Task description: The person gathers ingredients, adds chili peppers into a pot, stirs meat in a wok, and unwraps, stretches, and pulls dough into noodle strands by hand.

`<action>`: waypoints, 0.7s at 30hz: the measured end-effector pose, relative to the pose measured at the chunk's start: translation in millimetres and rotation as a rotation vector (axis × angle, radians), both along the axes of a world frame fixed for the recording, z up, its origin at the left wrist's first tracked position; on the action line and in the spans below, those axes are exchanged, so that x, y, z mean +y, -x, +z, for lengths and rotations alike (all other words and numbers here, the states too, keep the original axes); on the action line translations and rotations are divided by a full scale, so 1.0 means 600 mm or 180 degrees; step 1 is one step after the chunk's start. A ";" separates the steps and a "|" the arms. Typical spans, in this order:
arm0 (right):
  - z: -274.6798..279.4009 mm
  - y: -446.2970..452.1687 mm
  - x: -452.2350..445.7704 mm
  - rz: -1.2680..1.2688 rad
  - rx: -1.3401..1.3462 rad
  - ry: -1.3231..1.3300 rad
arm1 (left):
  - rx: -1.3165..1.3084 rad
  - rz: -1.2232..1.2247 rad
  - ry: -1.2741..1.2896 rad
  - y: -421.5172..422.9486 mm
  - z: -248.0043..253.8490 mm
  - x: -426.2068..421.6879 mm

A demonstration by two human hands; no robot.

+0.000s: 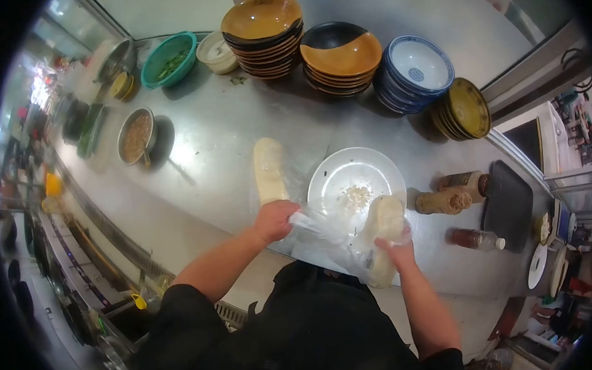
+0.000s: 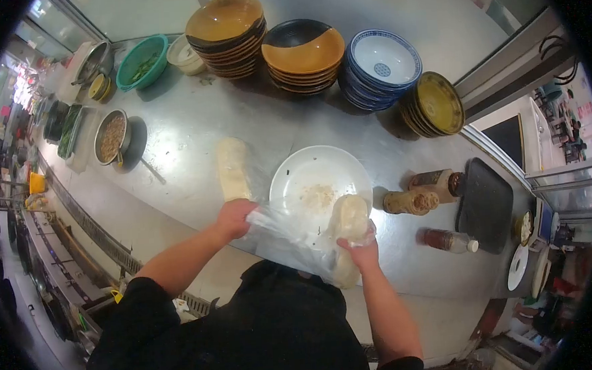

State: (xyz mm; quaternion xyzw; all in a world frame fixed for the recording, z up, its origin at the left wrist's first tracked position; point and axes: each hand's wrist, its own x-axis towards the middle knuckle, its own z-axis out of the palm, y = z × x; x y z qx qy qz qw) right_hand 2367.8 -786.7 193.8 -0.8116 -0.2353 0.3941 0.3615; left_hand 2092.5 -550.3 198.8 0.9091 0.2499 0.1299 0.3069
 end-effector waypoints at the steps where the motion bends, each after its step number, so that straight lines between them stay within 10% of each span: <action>1: -0.003 0.010 0.005 -0.0592 0.0213 0.0114 | -0.0493 0.0229 0.0163 0.006 0.014 -0.003; 8: -0.071 0.013 -0.002 -0.1510 0.0435 -0.0210 | -0.1442 0.1782 0.0729 0.024 0.020 -0.023; 11: -0.055 0.007 -0.003 -0.1951 0.1093 -0.0728 | -0.0783 0.1152 -0.0507 0.019 -0.008 -0.030; 14: -0.008 0.008 -0.009 -0.2219 0.1270 -0.0791 | -0.0924 -0.0822 -0.0731 0.006 -0.006 -0.046; 16: 0.007 -0.008 -0.025 -0.1933 0.1352 -0.1129 | 0.0441 -0.2527 -0.0414 0.011 -0.030 -0.065; 21: 0.053 -0.093 -0.124 -0.0897 0.0386 -0.2680 | 0.0489 -0.2208 -0.0619 0.016 -0.041 -0.059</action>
